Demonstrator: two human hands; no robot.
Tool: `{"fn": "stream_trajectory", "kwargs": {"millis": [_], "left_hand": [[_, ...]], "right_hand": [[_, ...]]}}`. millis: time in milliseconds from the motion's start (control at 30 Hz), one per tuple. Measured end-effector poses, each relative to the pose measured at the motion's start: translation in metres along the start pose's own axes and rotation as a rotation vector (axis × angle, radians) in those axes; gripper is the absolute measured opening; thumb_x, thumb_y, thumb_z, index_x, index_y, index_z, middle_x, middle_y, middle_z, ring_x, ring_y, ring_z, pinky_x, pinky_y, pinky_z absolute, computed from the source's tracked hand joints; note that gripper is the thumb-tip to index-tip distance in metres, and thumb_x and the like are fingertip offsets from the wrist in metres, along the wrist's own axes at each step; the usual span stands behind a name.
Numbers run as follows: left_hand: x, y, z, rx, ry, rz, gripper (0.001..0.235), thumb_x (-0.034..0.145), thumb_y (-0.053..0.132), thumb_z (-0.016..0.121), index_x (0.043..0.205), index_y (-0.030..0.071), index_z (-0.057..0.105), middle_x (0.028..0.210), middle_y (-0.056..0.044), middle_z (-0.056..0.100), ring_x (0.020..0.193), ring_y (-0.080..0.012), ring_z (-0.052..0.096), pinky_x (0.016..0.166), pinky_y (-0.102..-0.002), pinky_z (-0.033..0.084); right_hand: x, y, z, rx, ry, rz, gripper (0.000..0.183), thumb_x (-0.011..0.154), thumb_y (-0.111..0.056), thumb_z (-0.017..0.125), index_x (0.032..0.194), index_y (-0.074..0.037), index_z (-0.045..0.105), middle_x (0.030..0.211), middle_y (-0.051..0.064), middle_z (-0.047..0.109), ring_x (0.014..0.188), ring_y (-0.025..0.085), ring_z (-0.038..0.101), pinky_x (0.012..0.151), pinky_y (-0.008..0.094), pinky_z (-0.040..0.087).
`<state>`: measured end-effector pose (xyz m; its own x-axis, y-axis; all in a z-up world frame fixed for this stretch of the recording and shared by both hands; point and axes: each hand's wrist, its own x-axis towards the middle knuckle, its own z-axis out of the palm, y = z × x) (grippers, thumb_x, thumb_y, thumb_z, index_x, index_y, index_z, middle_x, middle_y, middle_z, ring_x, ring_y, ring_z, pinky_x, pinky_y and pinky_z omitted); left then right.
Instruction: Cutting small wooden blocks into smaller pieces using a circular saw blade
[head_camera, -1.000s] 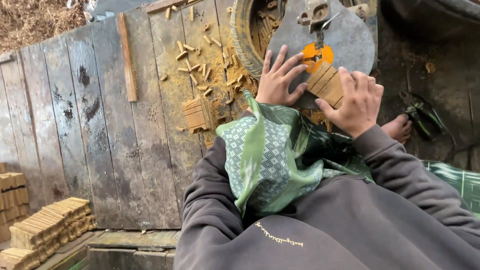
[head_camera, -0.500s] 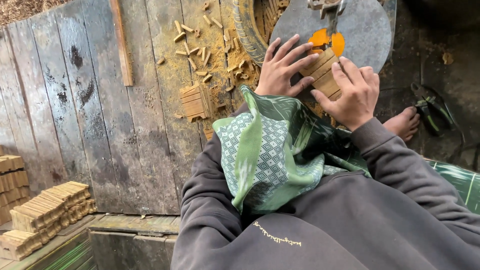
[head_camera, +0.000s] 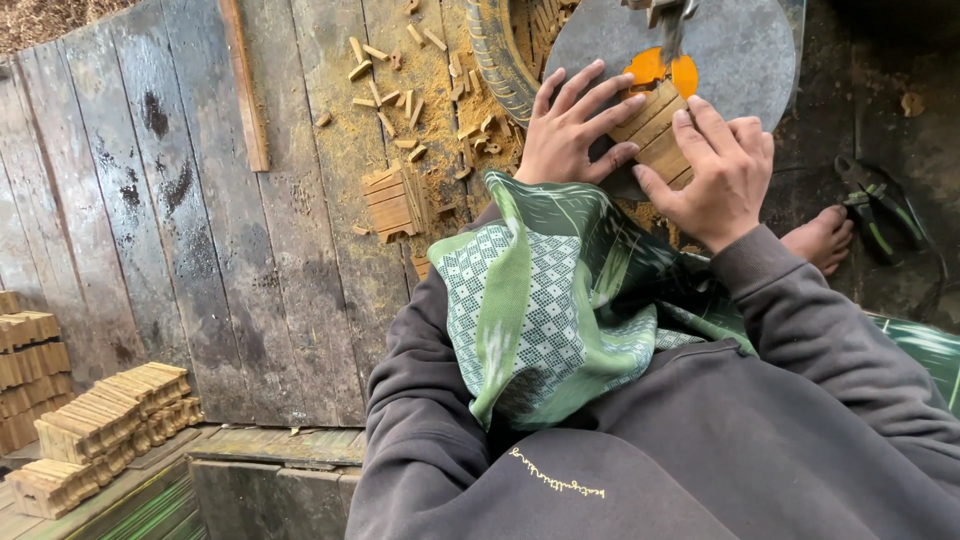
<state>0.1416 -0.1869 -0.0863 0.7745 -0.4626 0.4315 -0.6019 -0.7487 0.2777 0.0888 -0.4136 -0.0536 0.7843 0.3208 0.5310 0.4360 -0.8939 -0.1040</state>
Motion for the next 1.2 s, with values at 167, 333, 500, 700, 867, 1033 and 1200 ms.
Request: {"fn": "stream_trajectory", "kwargs": {"millis": [167, 333, 500, 700, 867, 1033, 1200], "left_hand": [[0.000, 0.000, 0.001, 0.004, 0.008, 0.005, 0.050, 0.100, 0.064, 0.057, 0.141, 0.036, 0.062, 0.149, 0.008, 0.059, 0.146, -0.0234, 0.046, 0.125, -0.047, 0.023], [0.001, 0.001, 0.000, -0.001, -0.008, -0.002, 0.051, 0.101, 0.065, 0.053, 0.141, 0.035, 0.062, 0.148, 0.008, 0.060, 0.145, -0.0241, 0.047, 0.124, -0.049, 0.023], [0.003, 0.002, -0.001, 0.003, 0.008, -0.005, 0.050, 0.100, 0.065, 0.058, 0.139, 0.034, 0.064, 0.147, 0.008, 0.060, 0.144, -0.0243, 0.047, 0.123, -0.048, 0.023], [0.004, 0.003, -0.004, -0.003, -0.016, -0.018, 0.049, 0.100, 0.062, 0.060, 0.138, 0.032, 0.065, 0.148, 0.007, 0.059, 0.144, -0.0243, 0.047, 0.123, -0.048, 0.023], [0.005, 0.001, 0.001, 0.003, 0.015, -0.012, 0.050, 0.100, 0.063, 0.059, 0.138, 0.031, 0.065, 0.147, 0.007, 0.059, 0.143, -0.0246, 0.049, 0.122, -0.049, 0.026], [0.007, 0.003, -0.003, 0.019, -0.001, -0.019, 0.049, 0.101, 0.064, 0.057, 0.135, 0.030, 0.068, 0.146, 0.009, 0.058, 0.142, -0.0228, 0.047, 0.120, -0.048, 0.026], [0.008, 0.003, -0.002, 0.017, 0.001, -0.030, 0.049, 0.100, 0.063, 0.058, 0.134, 0.030, 0.069, 0.147, 0.008, 0.058, 0.142, -0.0230, 0.048, 0.120, -0.049, 0.027]], "right_hand": [[0.001, 0.001, 0.000, -0.003, -0.005, -0.001, 0.059, 0.087, -0.058, 0.078, 0.119, -0.008, 0.083, 0.134, 0.006, 0.075, 0.097, 0.025, 0.056, 0.078, 0.038, 0.043], [0.004, 0.001, -0.003, -0.021, -0.005, -0.010, 0.059, 0.086, -0.059, 0.079, 0.118, -0.010, 0.084, 0.134, 0.003, 0.075, 0.096, 0.024, 0.055, 0.078, 0.036, 0.042], [0.004, 0.003, -0.001, -0.008, -0.006, -0.011, 0.057, 0.086, -0.057, 0.079, 0.118, -0.010, 0.084, 0.135, 0.003, 0.075, 0.097, 0.024, 0.055, 0.079, 0.037, 0.042], [0.006, 0.004, -0.001, -0.016, 0.002, -0.008, 0.056, 0.086, -0.058, 0.079, 0.117, -0.011, 0.084, 0.135, 0.001, 0.076, 0.097, 0.023, 0.054, 0.079, 0.036, 0.041], [0.006, 0.007, 0.001, -0.020, -0.008, -0.007, 0.057, 0.086, -0.060, 0.080, 0.117, -0.013, 0.085, 0.135, 0.000, 0.076, 0.099, 0.023, 0.055, 0.080, 0.036, 0.040], [0.007, 0.010, 0.003, -0.028, -0.009, -0.020, 0.058, 0.087, -0.062, 0.078, 0.118, -0.014, 0.085, 0.136, 0.000, 0.076, 0.098, 0.022, 0.056, 0.081, 0.035, 0.040], [0.008, 0.010, 0.004, -0.026, -0.003, -0.017, 0.056, 0.087, -0.060, 0.079, 0.117, -0.013, 0.086, 0.136, -0.001, 0.076, 0.099, 0.022, 0.056, 0.082, 0.035, 0.039]]}}
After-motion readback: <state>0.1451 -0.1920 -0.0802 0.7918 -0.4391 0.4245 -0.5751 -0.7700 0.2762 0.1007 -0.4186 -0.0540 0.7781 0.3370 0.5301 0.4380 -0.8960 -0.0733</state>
